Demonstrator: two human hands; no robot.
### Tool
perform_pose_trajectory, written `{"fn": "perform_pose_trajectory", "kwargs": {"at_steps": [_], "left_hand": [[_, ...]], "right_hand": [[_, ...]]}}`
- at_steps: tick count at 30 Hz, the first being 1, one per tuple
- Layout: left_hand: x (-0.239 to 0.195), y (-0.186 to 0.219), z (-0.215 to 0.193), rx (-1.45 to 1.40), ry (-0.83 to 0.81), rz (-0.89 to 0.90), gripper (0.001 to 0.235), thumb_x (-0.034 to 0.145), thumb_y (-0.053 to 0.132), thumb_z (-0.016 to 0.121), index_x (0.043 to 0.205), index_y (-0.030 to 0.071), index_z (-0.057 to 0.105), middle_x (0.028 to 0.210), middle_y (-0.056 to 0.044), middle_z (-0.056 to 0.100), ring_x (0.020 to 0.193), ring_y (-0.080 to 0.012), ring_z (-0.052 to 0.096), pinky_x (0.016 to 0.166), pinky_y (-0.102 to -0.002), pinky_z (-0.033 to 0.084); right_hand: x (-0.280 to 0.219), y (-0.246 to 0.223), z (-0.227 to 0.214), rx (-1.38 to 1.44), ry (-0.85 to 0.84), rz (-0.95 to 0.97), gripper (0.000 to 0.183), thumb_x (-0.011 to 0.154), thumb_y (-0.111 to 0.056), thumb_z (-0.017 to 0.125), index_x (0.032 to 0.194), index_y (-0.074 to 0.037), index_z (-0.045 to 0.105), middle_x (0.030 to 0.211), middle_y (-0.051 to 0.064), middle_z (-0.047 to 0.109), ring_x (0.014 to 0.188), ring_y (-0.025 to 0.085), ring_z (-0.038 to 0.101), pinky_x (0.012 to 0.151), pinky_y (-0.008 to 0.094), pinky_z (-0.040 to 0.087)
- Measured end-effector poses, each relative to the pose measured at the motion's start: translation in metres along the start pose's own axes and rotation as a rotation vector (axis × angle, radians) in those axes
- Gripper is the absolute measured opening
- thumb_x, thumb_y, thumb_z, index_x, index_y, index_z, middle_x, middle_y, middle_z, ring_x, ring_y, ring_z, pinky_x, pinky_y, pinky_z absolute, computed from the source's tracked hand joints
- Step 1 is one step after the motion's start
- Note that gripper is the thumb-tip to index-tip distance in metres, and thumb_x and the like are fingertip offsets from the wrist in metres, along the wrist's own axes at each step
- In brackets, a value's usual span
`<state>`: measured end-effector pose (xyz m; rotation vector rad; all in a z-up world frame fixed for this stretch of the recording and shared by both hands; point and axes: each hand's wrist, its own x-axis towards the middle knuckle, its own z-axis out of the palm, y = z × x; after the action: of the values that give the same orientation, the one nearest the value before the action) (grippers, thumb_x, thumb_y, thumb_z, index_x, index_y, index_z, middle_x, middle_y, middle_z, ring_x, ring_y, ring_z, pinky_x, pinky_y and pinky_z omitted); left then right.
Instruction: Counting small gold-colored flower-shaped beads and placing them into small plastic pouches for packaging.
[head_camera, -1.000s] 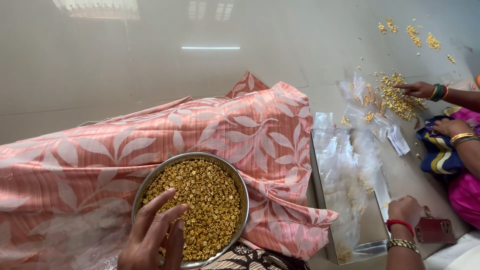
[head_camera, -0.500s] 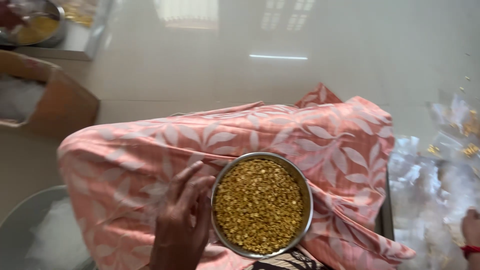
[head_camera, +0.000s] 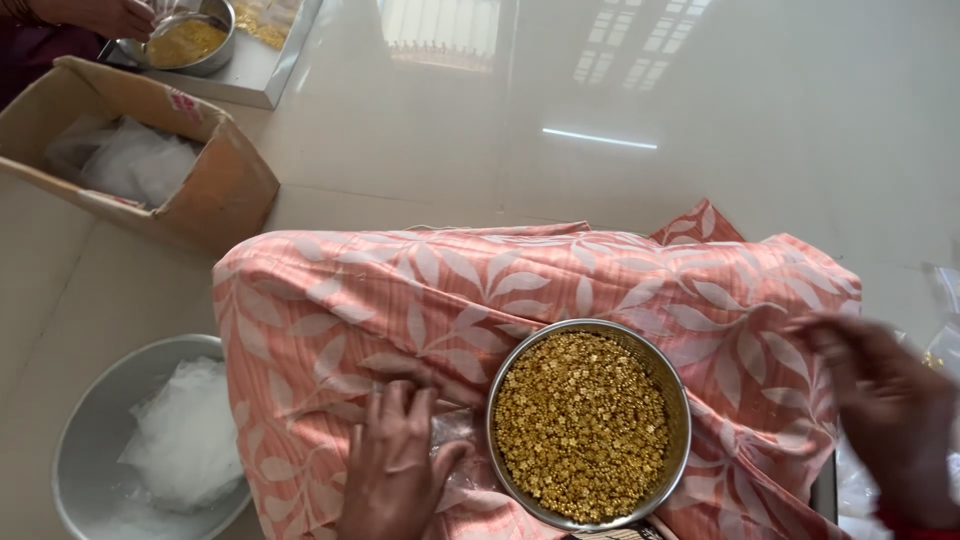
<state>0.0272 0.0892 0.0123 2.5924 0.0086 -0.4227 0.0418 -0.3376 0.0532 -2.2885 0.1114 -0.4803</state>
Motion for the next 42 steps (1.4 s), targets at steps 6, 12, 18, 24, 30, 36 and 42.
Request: {"fn": "perform_pose_trajectory", "kwargs": {"at_steps": [6,12,18,24,30,36,42], "left_hand": [[-0.006,-0.029,0.045,0.067,0.429,0.34,0.07,0.069,0.025,0.082,0.129,-0.004,0.061,0.13,-0.031,0.06,0.121,-0.0489,0.056,0.097,-0.07,0.042],[-0.006,-0.018,-0.001,-0.133,-0.038,-0.03,0.033,0.087,0.027,0.077,0.114,0.01,0.07,0.123,-0.012,0.067,0.107,-0.0256,0.065,0.1,-0.049,0.048],[-0.013,0.004,-0.038,-0.659,0.003,-0.005,0.02,0.086,0.022,0.077,0.096,0.005,0.075,0.077,-0.005,0.078,0.068,-0.0136,0.072,0.066,-0.029,0.056],[-0.009,0.016,-0.03,-0.998,-0.141,0.01,0.019,0.089,0.019,0.077,0.092,0.0,0.077,0.08,-0.004,0.077,0.074,-0.0067,0.067,0.068,-0.025,0.056],[-0.002,0.008,-0.005,-1.446,-0.248,-0.007,0.034,0.085,0.014,0.074,0.117,0.003,0.069,0.095,-0.006,0.077,0.088,-0.0096,0.072,0.084,-0.027,0.06],[-0.001,0.01,0.005,-1.325,-0.218,0.035,0.021,0.093,0.013,0.072,0.103,-0.005,0.076,0.093,-0.01,0.081,0.087,-0.0106,0.075,0.082,-0.027,0.062],[-0.003,0.014,-0.001,-1.286,-0.162,0.019,0.016,0.092,0.011,0.072,0.098,-0.004,0.076,0.088,-0.007,0.08,0.082,-0.0086,0.074,0.079,-0.025,0.061]], "right_hand": [[-0.035,-0.082,0.08,0.002,-0.185,0.023,0.022,0.094,0.001,0.064,0.114,-0.003,0.073,0.105,0.01,0.076,0.104,0.018,0.074,0.091,0.032,0.058],[-0.054,-0.113,0.117,0.132,-0.393,0.045,0.025,0.092,-0.005,0.069,0.115,-0.008,0.076,0.106,0.005,0.084,0.101,0.013,0.081,0.088,0.03,0.066],[-0.049,-0.162,0.133,0.507,-0.774,0.435,0.049,0.087,-0.01,0.07,0.136,-0.009,0.066,0.13,0.005,0.077,0.113,0.015,0.075,0.097,0.031,0.061],[-0.056,-0.137,0.142,0.805,-0.814,0.585,0.043,0.087,-0.005,0.077,0.128,0.003,0.067,0.1,0.018,0.079,0.096,0.021,0.075,0.088,0.035,0.061],[-0.054,-0.121,0.141,0.93,-0.534,0.644,0.029,0.085,0.0,0.076,0.113,0.005,0.067,0.098,0.014,0.077,0.092,0.019,0.073,0.086,0.035,0.061],[-0.058,-0.117,0.143,1.076,-0.498,0.725,0.029,0.085,0.002,0.074,0.112,0.003,0.066,0.101,0.013,0.074,0.097,0.021,0.073,0.09,0.036,0.058],[-0.055,-0.146,0.129,0.583,-0.43,0.488,0.037,0.083,-0.012,0.075,0.118,-0.004,0.069,0.118,0.013,0.077,0.11,0.021,0.073,0.098,0.035,0.06]]}}
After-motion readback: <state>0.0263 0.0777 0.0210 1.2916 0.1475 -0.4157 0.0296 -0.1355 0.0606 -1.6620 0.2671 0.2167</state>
